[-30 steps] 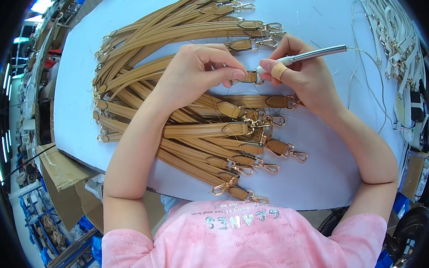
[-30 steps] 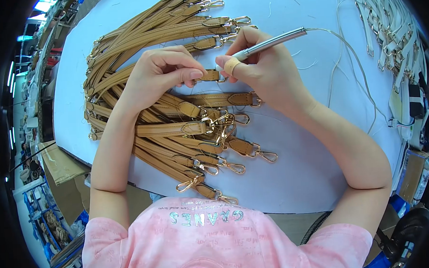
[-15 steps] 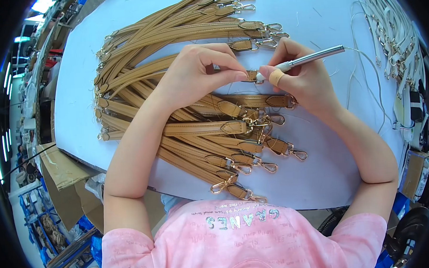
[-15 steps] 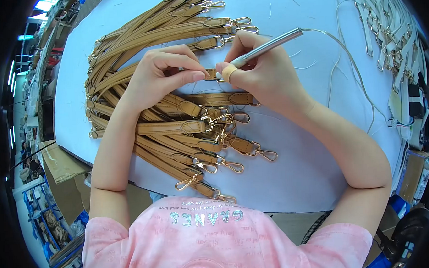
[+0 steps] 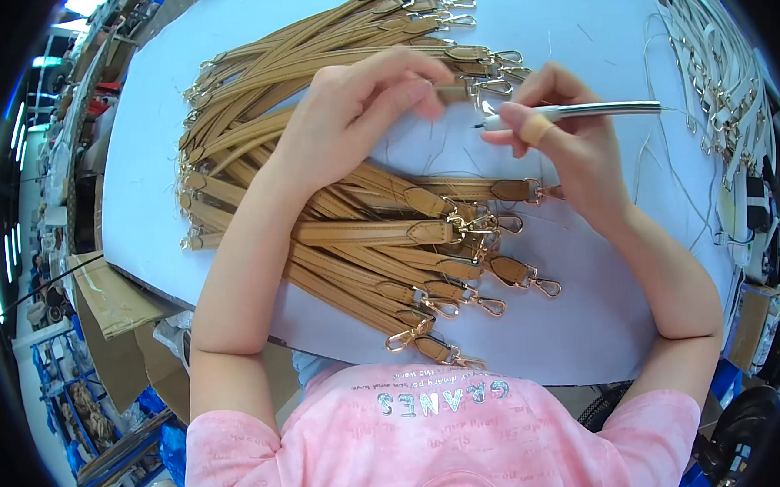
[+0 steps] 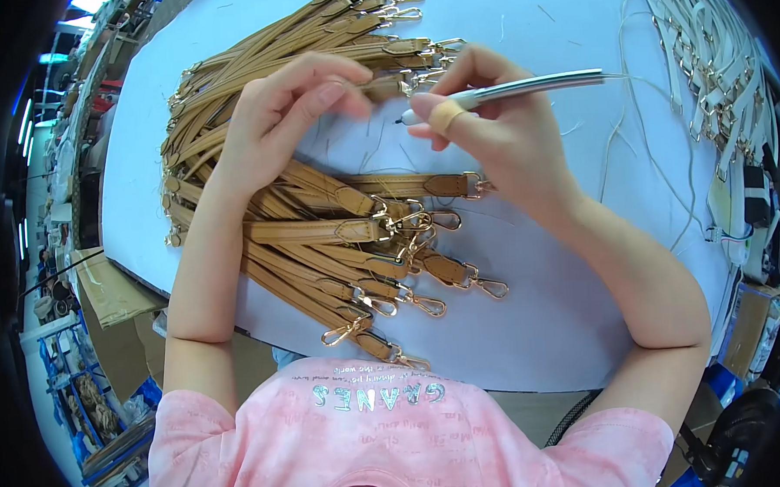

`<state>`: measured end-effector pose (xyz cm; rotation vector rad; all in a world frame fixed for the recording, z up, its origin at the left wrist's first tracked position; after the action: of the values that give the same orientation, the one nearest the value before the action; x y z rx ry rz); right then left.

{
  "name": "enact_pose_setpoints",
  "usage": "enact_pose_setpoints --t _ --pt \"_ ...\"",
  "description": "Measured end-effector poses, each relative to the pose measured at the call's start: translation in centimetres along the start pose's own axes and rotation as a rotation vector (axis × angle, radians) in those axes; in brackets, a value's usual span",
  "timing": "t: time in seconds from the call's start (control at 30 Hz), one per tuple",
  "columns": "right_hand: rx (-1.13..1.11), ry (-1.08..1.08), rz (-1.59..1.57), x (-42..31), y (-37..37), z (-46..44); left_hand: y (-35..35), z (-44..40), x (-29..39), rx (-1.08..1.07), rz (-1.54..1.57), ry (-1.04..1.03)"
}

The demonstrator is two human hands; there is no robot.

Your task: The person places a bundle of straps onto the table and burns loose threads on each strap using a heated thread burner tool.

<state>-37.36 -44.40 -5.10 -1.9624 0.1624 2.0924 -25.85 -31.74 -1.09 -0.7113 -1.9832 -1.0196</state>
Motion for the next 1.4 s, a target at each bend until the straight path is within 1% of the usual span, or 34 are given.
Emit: enact_pose_setpoints --t 0.03,0.07,0.13,0.17,0.23,0.27,0.3,0.33,0.4,0.43,0.53,0.67,0.83,0.93,0.97,1.03,1.07,1.1,1.13,1.2,1.27,1.37,1.4 --pt "-0.030 -0.021 -0.109 -0.2 -0.1 0.0 0.5 0.1 0.5 0.008 -0.007 -0.001" --pt "-0.059 -0.043 -0.218 -0.3 -0.2 -0.1 -0.1 0.6 1.3 -0.144 -0.098 -0.025" --pt "-0.094 -0.055 -0.237 -0.4 -0.5 -0.3 -1.5 1.9 2.0 -0.457 -0.274 -0.067" --pt "-0.122 -0.071 -0.257 -0.4 -0.7 -0.4 -1.3 1.8 2.0 -0.455 -0.274 -0.069" --pt "-0.150 -0.086 -0.271 -0.6 -0.8 -0.4 -1.3 1.8 1.8 -0.492 -0.472 -0.144" --pt "-0.109 -0.042 -0.266 -1.4 0.0 -0.2 -1.7 1.7 2.0 -0.510 -0.568 -0.179" --pt "-0.069 0.001 -0.262 -1.9 0.5 -0.2 -2.3 1.8 1.8 -0.507 -0.566 -0.177" --pt "-0.030 0.044 -0.259 -2.3 0.9 -0.1 -2.8 1.4 1.5 -0.404 -0.650 -0.182" --pt "-0.012 0.059 -0.260 -2.3 1.2 -0.2 -3.0 1.1 1.5 -0.191 -0.818 -0.189" --pt "0.011 0.078 -0.265 -2.4 1.5 -0.3 -3.0 1.4 1.7 -0.187 -0.819 -0.187" --pt "0.052 0.104 -0.275 -2.5 1.9 -0.3 -2.9 2.8 2.1 -0.179 -0.653 -0.092" --pt "0.049 0.113 -0.271 -2.5 1.7 -0.4 -2.4 2.6 1.0 -0.123 -0.517 -0.082" --pt "0.040 0.115 -0.262 -2.2 1.5 -0.4 -2.4 2.4 1.1 -0.173 -0.596 -0.029" --pt "0.032 0.105 -0.255 -2.3 1.1 -0.4 -1.9 1.8 1.1 -0.251 -0.376 0.147" --pt "0.030 0.092 -0.253 -2.4 1.1 -0.1 -2.3 1.7 0.8 -0.253 -0.372 0.149" --pt "0.024 0.078 -0.249 -2.1 0.7 0.0 -2.4 1.3 0.6 -0.184 -0.466 -0.052" --pt "0.033 0.020 -0.217 -1.4 0.6 0.0 -2.5 1.2 0.9 -0.151 -0.513 -0.155" --pt "0.045 -0.037 -0.186 -0.6 0.4 0.0 -2.6 1.1 0.8 -0.153 -0.513 -0.157" --pt "0.057 -0.093 -0.155 0.1 0.4 0.0 -2.7 1.0 0.4 -0.171 -0.449 -0.109" --pt "0.070 -0.120 -0.165 0.4 0.7 0.0 -3.2 0.8 -0.1 -0.208 -0.318 -0.017" --pt "0.085 -0.174 -0.184 1.0 1.0 -0.1 -3.5 0.6 -0.3 -0.226 -0.295 -0.018" --pt "0.104 -0.192 -0.202 1.0 1.0 -0.2 -3.6 0.7 -0.7 -0.255 -0.257 -0.005" --pt "0.113 -0.200 -0.210 1.0 1.1 -0.1 -3.7 0.6 -0.8 -0.250 -0.211 0.029"
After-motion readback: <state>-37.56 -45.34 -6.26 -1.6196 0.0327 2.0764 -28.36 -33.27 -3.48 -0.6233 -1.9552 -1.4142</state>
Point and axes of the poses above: each hand's wrist, its own z-axis away from the middle knuckle, its own y-axis out of the back of the hand, x = y × z, the point moved 8 cm from there along -z, towards the middle knuckle, and after that the axes turned 6 degrees about -y, right-handed, at the moved point
